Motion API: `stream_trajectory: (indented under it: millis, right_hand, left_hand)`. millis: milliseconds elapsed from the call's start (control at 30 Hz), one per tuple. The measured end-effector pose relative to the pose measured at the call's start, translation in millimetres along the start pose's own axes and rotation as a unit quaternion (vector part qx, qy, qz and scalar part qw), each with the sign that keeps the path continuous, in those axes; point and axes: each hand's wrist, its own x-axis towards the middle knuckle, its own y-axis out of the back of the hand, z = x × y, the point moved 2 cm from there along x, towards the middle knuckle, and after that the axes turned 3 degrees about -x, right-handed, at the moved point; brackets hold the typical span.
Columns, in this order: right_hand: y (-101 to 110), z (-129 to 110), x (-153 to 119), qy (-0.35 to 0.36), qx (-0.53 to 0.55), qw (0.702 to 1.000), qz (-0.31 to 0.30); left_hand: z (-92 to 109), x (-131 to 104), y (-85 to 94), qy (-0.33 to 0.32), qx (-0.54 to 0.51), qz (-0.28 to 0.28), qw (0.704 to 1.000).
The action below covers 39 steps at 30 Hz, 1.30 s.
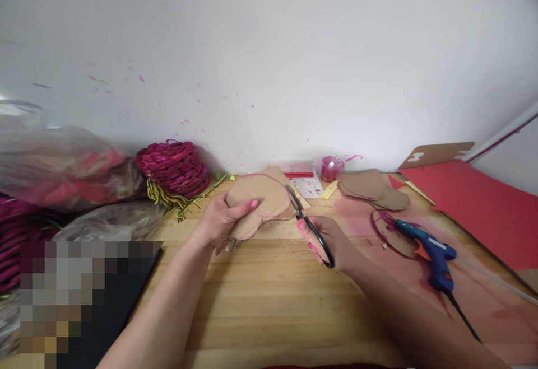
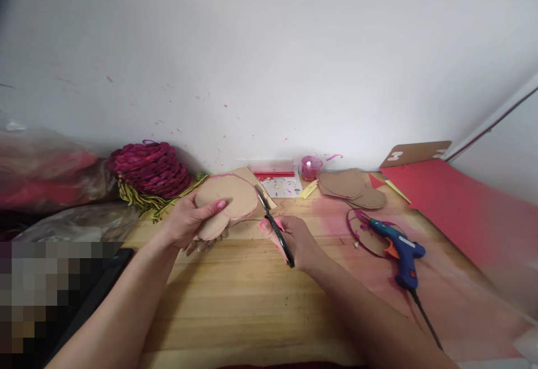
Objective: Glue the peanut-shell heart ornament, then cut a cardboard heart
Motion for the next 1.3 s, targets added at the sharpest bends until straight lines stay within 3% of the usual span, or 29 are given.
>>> stream_trajectory:
  millis: [300, 600, 800, 1133, 1300]
  right_hand:
    - [-0.7, -1.4, -1.3, 0.010, -0.063, 0.998, 0.004]
    - [-3.4, 2.6, -1.7, -0.005, -0.055, 0.998, -0.011]
    - [-1.2, -0.5, 0.9, -0.048, -0.017, 0.997, -0.053]
    - [0.8, -6.2, 1.2, -0.075, -0.006, 0.996, -0.045]
    - [-1.4, -1.7, 0.6, -0.055, 0.005, 0.997, -0.050]
  left_hand:
    - [5.3, 2.2, 11.2, -0.002, 0.015, -0.036, 0.999]
    - [8.5, 3.8, 17.9, 0.004, 0.025, -0.049, 0.998]
    - [-0.4, 0.0, 10.3, 0.044, 0.044, -0.066, 0.996]
    - [-4.4, 1.6, 8.7, 0.058, 0.046, -0.059, 0.996]
    - [-1.1, 1.5, 8.6, 0.057, 0.050, -0.057, 0.995]
